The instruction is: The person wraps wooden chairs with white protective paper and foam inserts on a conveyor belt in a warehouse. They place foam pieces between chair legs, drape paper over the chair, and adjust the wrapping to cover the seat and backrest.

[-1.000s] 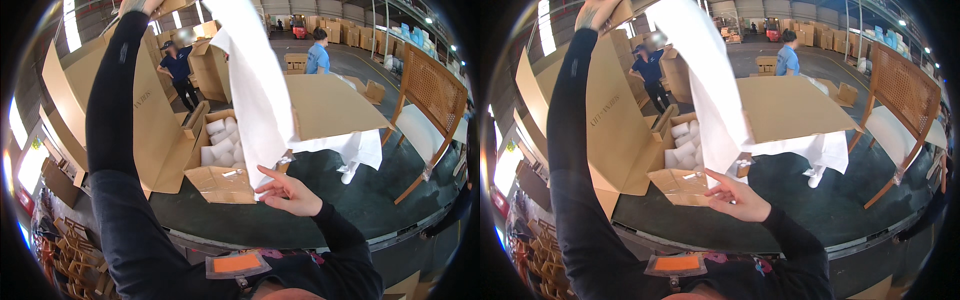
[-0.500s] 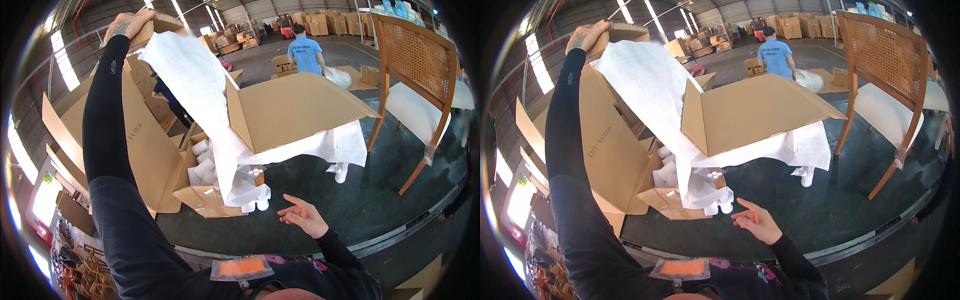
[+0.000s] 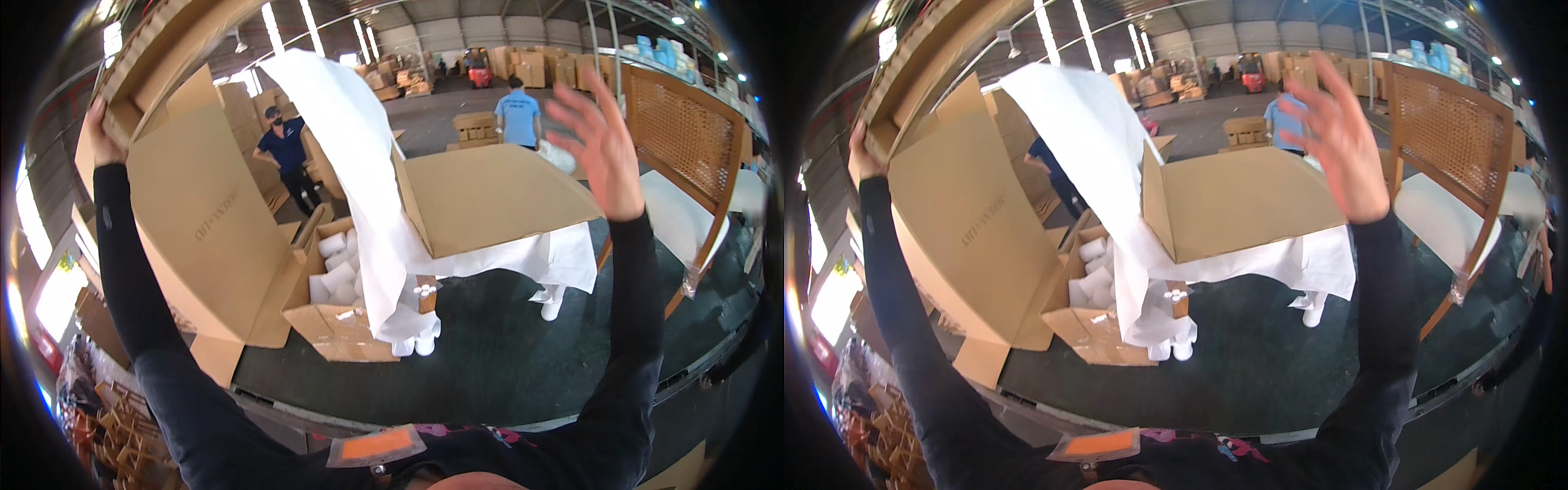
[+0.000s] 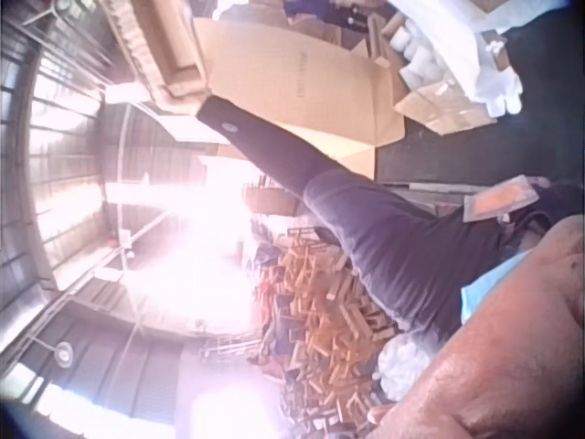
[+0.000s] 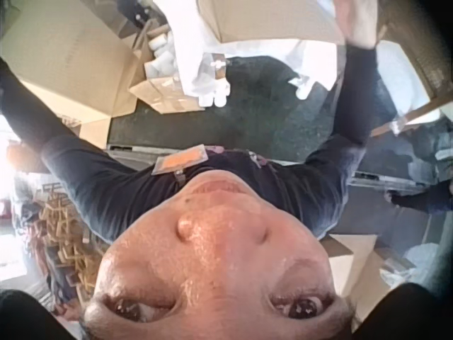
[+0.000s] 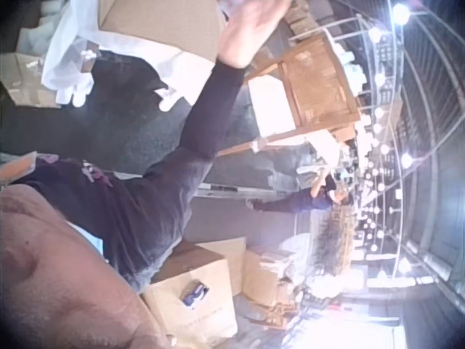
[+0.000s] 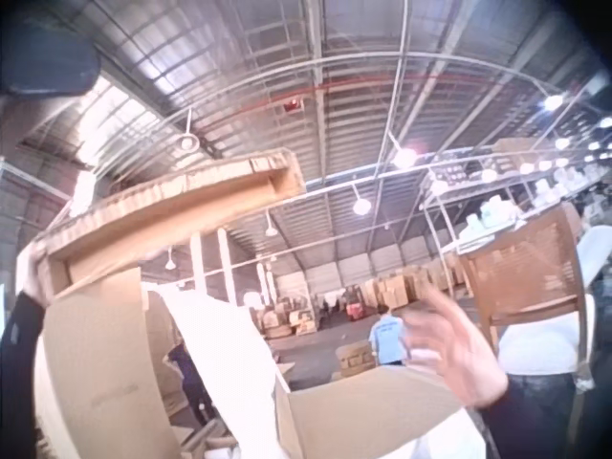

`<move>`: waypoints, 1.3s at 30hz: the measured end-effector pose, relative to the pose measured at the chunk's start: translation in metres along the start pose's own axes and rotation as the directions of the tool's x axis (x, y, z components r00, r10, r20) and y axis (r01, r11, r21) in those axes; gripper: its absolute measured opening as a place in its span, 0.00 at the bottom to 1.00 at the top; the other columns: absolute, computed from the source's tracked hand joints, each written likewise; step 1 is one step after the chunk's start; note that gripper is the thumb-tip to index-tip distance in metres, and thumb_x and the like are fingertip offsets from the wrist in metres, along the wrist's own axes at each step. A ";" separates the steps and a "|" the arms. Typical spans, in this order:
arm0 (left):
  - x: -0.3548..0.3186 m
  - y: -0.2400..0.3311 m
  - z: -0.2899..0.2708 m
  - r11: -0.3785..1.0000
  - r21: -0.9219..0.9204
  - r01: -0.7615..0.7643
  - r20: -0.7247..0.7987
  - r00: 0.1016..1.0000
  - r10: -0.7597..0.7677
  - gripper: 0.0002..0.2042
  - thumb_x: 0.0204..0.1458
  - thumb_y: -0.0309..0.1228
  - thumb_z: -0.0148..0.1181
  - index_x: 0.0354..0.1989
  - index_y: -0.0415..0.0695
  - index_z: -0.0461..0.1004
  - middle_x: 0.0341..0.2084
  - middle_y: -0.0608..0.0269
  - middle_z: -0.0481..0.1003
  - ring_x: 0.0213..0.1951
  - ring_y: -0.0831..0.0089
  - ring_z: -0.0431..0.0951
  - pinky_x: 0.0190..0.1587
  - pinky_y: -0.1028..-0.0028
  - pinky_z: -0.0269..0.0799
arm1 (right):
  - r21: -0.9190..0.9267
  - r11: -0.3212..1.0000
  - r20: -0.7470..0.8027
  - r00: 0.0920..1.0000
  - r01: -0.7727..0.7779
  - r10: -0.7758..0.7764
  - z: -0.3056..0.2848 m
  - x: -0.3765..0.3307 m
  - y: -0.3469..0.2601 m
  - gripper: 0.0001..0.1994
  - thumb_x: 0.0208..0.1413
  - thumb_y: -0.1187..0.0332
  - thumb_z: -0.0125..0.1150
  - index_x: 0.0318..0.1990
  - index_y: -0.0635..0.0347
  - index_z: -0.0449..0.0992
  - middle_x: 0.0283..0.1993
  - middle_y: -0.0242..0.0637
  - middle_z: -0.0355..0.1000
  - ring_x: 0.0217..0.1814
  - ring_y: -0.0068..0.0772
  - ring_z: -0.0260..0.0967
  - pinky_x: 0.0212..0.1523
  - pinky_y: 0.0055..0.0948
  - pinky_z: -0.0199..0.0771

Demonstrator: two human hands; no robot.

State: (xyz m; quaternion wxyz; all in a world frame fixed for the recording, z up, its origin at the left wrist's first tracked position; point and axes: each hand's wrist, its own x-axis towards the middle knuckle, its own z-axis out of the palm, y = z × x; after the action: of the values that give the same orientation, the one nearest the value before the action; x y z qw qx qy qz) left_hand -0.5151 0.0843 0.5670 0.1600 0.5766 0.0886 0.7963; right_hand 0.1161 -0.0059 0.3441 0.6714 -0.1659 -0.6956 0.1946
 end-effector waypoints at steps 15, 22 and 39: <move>0.007 -0.105 -0.148 0.902 -0.413 0.129 0.498 0.861 0.105 0.31 0.51 0.46 0.53 0.58 0.33 0.69 0.51 0.51 0.75 0.50 0.61 0.77 0.55 0.64 0.73 | 0.067 0.990 0.266 0.954 0.126 -0.139 0.100 0.146 -0.112 0.38 0.60 0.39 0.56 0.71 0.51 0.57 0.72 0.41 0.59 0.73 0.42 0.57 0.70 0.50 0.59; -0.019 -0.152 -0.079 0.926 -0.360 0.115 0.270 0.963 -0.015 0.32 0.55 0.43 0.49 0.65 0.35 0.64 0.61 0.50 0.68 0.61 0.63 0.70 0.65 0.64 0.64 | 0.015 0.965 0.031 0.964 0.263 -0.264 0.145 0.161 -0.130 0.26 0.61 0.58 0.61 0.64 0.55 0.67 0.60 0.36 0.71 0.61 0.34 0.69 0.62 0.39 0.69; -0.282 -0.183 0.139 0.769 0.581 -0.267 0.483 0.874 -0.061 0.48 0.44 0.34 0.69 0.75 0.70 0.48 0.71 0.31 0.38 0.70 0.28 0.44 0.65 0.38 0.53 | -0.799 -0.187 0.579 0.648 0.571 -0.496 0.292 0.234 0.016 0.39 0.34 0.54 0.81 0.60 0.35 0.71 0.66 0.54 0.53 0.65 0.62 0.52 0.62 0.52 0.65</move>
State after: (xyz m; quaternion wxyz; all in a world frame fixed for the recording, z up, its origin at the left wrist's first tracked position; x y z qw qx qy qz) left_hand -0.2755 0.1478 0.3008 -0.0715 0.7771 0.2756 0.5612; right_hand -0.1857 0.1087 0.5328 0.3815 -0.2431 -0.6577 -0.6023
